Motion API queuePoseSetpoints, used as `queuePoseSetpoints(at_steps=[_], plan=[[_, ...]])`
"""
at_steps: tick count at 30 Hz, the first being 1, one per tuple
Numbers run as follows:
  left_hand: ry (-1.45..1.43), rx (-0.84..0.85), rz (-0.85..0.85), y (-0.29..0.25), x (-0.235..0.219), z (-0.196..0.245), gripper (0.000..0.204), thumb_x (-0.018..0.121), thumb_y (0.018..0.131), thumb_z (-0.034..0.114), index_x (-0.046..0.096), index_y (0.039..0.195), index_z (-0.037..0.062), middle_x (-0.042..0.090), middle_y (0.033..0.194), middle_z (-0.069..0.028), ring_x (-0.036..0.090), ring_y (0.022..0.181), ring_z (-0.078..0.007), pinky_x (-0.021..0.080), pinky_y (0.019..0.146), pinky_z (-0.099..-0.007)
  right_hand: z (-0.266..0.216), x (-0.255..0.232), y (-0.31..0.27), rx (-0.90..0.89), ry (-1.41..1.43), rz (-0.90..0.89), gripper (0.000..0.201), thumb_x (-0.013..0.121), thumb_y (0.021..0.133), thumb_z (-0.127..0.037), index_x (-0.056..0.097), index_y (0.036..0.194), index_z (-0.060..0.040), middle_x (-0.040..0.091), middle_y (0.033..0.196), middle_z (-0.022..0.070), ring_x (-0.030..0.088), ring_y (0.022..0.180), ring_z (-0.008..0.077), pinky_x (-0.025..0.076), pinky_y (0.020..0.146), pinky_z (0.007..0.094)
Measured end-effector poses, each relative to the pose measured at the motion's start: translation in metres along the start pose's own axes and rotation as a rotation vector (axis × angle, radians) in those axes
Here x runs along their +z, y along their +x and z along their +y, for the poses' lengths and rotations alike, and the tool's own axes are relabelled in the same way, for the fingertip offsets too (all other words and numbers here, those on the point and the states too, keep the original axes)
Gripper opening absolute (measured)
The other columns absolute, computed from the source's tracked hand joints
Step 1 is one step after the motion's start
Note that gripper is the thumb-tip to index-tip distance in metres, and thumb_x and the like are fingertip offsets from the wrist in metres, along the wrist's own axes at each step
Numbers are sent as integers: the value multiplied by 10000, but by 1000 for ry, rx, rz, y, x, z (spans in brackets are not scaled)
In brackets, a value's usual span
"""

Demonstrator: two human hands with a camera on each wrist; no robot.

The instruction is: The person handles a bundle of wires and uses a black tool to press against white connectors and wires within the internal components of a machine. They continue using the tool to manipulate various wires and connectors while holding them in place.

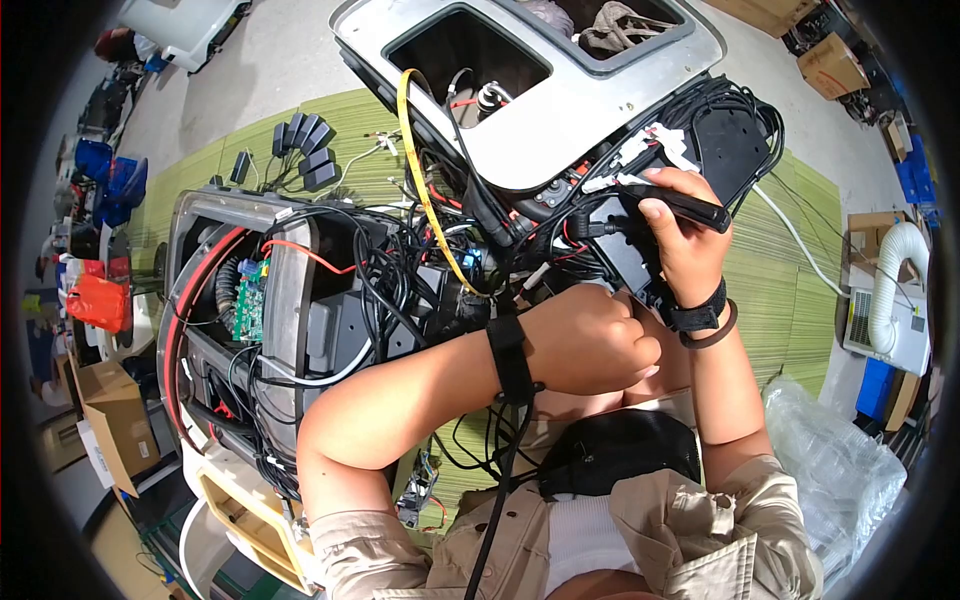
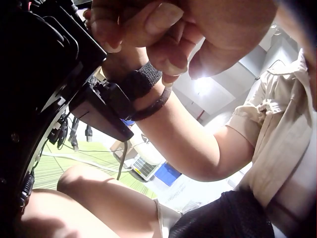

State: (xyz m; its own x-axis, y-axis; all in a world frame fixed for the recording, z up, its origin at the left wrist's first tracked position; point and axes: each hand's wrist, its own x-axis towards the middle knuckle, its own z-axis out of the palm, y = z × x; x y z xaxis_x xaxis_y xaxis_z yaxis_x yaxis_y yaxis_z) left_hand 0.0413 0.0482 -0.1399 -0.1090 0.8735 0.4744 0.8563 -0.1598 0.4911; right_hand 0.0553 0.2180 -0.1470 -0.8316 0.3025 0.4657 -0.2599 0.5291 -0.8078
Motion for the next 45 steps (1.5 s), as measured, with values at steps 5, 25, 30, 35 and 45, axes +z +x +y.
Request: queuePoseSetpoints(at_steps=[5, 25, 30, 35, 45], plan=[[-7, -3, 1, 0, 0, 0, 243, 640, 772, 224, 529, 583, 120, 521, 523, -35, 560, 473, -199, 464, 467, -314, 1, 0, -1, 25, 26, -1, 249, 764, 747, -125, 678, 944, 2, 669, 860, 119, 611, 737, 209, 482, 697, 288], [0, -18, -23, 0, -1, 0, 259, 642, 775, 235, 516, 577, 127, 515, 519, -33, 563, 483, -201, 464, 485, -319, 8, 0, -2, -61, 100, -9, 177, 734, 799, -136, 629, 866, -10, 624, 799, 90, 561, 729, 189, 448, 686, 286], [7, -20, -36, 1, -2, 0, 256, 643, 772, 232, 519, 574, 125, 517, 521, -33, 564, 484, -198, 466, 487, -314, 2, 1, 0, -80, 70, -13, 180, 750, 767, -118, 642, 859, -8, 633, 791, 96, 575, 721, 205, 461, 681, 305], [12, -6, -33, 1, -1, 0, 248, 642, 768, 231, 529, 577, 122, 525, 526, -31, 564, 485, -192, 465, 484, -309, 3, 0, 1, -101, 35, -32, 204, 755, 749, -112, 650, 884, -1, 644, 813, 107, 587, 728, 221, 469, 688, 313], [23, -3, -22, 0, 0, 0, 250, 642, 770, 237, 531, 575, 127, 526, 524, -23, 561, 479, -181, 463, 479, -305, 4, 2, 0, -60, 81, -61, 216, 754, 758, -142, 654, 895, -7, 639, 805, 104, 596, 722, 221, 472, 671, 311]])
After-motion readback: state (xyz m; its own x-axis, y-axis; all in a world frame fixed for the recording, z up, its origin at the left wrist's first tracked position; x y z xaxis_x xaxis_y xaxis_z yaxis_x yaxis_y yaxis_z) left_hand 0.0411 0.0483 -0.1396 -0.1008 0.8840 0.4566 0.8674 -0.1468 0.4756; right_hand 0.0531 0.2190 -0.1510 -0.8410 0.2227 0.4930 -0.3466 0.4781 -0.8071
